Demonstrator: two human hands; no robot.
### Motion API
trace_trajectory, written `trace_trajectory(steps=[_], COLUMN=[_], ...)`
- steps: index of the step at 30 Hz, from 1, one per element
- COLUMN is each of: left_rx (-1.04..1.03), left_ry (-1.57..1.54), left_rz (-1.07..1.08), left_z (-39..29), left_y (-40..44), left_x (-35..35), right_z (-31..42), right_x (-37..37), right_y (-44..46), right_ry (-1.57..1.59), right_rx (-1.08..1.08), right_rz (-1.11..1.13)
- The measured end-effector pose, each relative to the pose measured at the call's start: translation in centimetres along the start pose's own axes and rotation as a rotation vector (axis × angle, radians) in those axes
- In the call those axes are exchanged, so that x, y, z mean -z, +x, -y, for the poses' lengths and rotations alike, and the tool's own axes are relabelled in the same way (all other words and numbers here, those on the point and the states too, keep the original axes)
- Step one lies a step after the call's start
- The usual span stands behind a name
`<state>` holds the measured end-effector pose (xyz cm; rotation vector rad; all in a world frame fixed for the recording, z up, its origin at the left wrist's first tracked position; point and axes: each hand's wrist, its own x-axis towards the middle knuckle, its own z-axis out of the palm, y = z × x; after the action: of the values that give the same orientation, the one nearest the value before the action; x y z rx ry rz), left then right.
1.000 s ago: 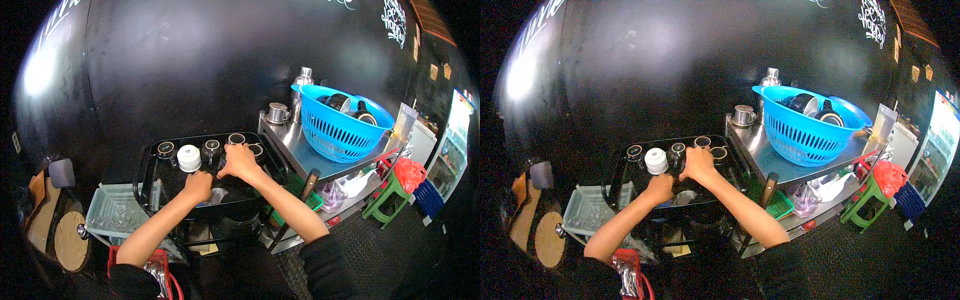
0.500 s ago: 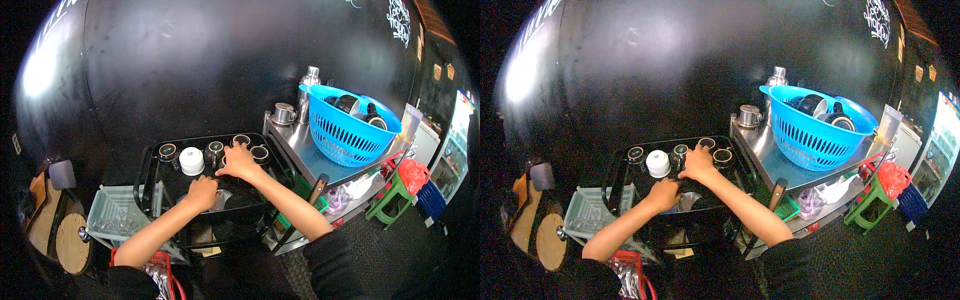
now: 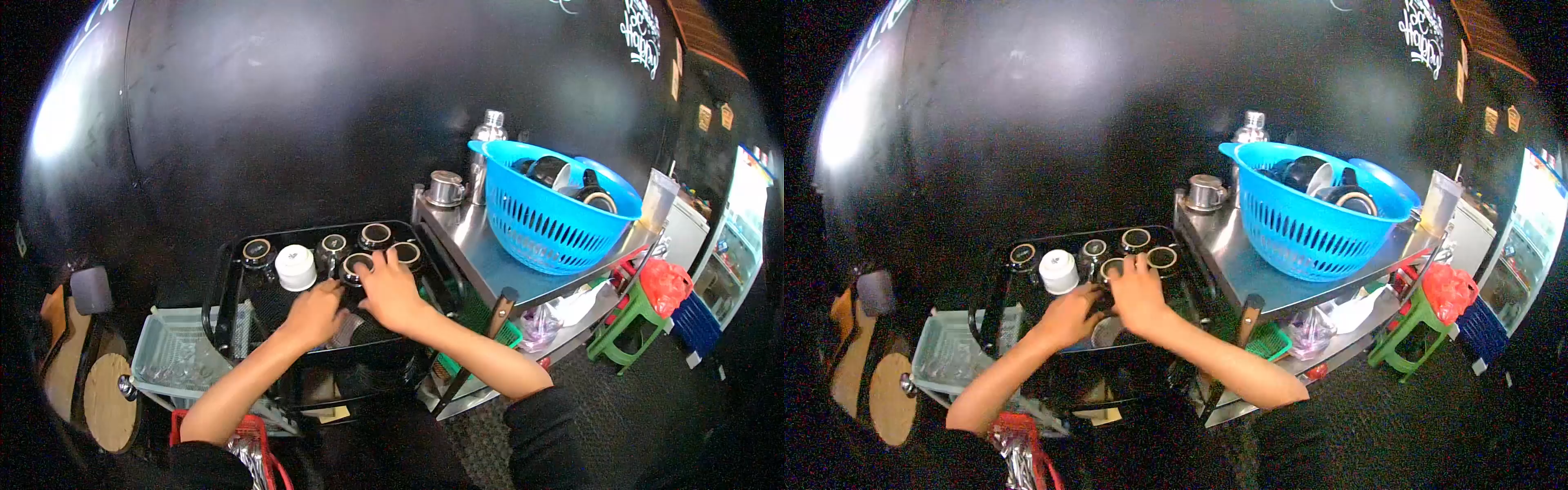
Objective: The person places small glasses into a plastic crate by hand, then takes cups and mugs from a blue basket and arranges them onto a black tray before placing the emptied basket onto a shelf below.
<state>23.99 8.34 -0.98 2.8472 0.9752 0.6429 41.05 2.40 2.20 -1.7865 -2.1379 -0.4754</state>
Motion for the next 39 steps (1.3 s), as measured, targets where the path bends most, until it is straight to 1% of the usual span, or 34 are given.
trace_trajectory(steps=[1, 2, 3, 5, 6, 7, 8, 9, 10, 11, 12, 13, 14, 16, 17, 19, 20, 22, 23, 25, 26, 27, 30, 32, 33, 35, 36, 37, 39], left_rx=[0.069, 0.018, -0.035, -0.175, -0.241, -0.257, -0.27, -0.28, -0.318, -0.355, -0.445, -0.535, -0.57, -0.614, -0.619, -0.797, -0.833, -0.823, -0.819, -0.793, -0.767, -0.762, -0.752, -0.741, -0.735, -0.726, -0.72, -0.718, -0.721], left_ry=[0.01, -0.073, -0.161, -0.29, -0.318, -0.333, -0.477, -0.618, -0.616, -0.613, -0.576, -0.541, -0.52, -0.472, -0.474, -0.208, -0.177, -0.2, -0.225, -0.237, -0.25, -0.247, -0.283, -0.299, -0.309, -0.326, -0.335, -0.339, -0.337], left_rz=[-0.009, -0.109, -0.211, -0.417, -0.458, -0.456, -0.464, -0.47, -0.441, -0.409, -0.433, -0.458, -0.472, -0.517, -0.521, -0.471, -0.555, -0.555, -0.555, -0.552, -0.553, -0.553, -0.579, -0.585, -0.59, -0.596, -0.6, -0.6, -0.592], left_z=[-1.0, -1.6, -2.1, -4.0, -4.9, -6.4, -8.6, -10.8, -12.7, -14.6, -16.2, -17.7, -18.9, -20.9, -21.0, -20.9, -20.7, -20.6, -20.5, -20.7, -20.8, -20.9, -21.1, -21.2, -21.2, -21.3, -21.3, -21.4, -21.3], left_y=[0.2, 0.3, 0.5, 0.8, 0.9, 1.0, 1.2, 1.4, 1.7, 2.1, 2.8, 3.8, 4.8, 6.6, 7.6, 8.7, 8.5, 8.1, 7.9, 7.7, 7.6, 7.6, 7.6, 7.5, 7.4, 7.5, 7.4, 7.4, 7.3], left_x=[1.4, 2.5, 3.3, 4.1, 4.3, 4.6, 4.8, 4.9, 4.9, 4.8, 4.2, 3.5, 2.5, 0.0, -1.8, -4.4, -5.1, -5.1, -5.0, -5.1, -5.1, -5.2, -5.1, -5.1, -5.1, -5.3, -5.4, -5.4, -5.2], right_z=[0.2, 0.3, 0.3, -0.4, -1.1, -1.8, -3.0, -4.0, -5.5, -6.9, -8.5, -10.9, -12.9, -16.9, -19.3, -21.5, -22.6, -24.8, -25.4, -26.3, -26.9, -25.8, -25.8, -25.8, -25.9, -26.2, -25.9, -25.6, -24.9], right_x=[1.6, 3.5, 6.1, 10.8, 13.3, 16.6, 18.9, 20.9, 22.8, 24.3, 25.7, 26.7, 27.4, 28.5, 28.3, 27.7, 27.6, 27.1, 26.6, 25.5, 24.3, 24.2, 24.2, 24.1, 24.1, 24.2, 24.6, 25.0, 26.1], right_y=[-1.6, -3.3, -4.7, -7.4, -8.5, -9.4, -10.1, -10.5, -10.4, -10.2, -9.6, -8.6, -7.6, -5.4, -4.2, -2.5, -1.5, 0.2, 0.6, 1.3, 1.6, 1.3, 1.4, 1.2, 0.9, 0.5, 0.6, 0.5, 0.5], right_ry=[0.105, 0.185, 0.245, 0.286, 0.24, 0.161, 0.094, 0.028, -0.114, -0.163, -0.151, -0.151, -0.083, -0.05, -0.024, -0.141, -0.14, -0.063, -0.061, -0.024, 0.017, 0.063, 0.048, 0.012, 0.009, 0.055, 0.048, 0.077, 0.104], right_rx=[0.075, 0.152, 0.186, 0.244, 0.245, 0.24, 0.208, 0.127, 0.118, 0.011, -0.046, -0.056, -0.127, -0.262, -0.245, -0.193, -0.189, -0.086, -0.084, -0.158, -0.172, -0.267, -0.305, -0.443, -0.446, -0.45, -0.439, -0.482, -0.425], right_rz=[-0.029, -0.083, -0.062, -0.193, -0.312, -0.409, -0.529, -0.65, -0.773, -0.807, -0.793, -0.746, -0.646, -0.272, -0.104, 0.12, 0.119, 0.437, 0.436, 0.562, 0.568, 0.579, 0.541, 0.418, 0.423, 0.19, 0.135, 0.045, -0.127])
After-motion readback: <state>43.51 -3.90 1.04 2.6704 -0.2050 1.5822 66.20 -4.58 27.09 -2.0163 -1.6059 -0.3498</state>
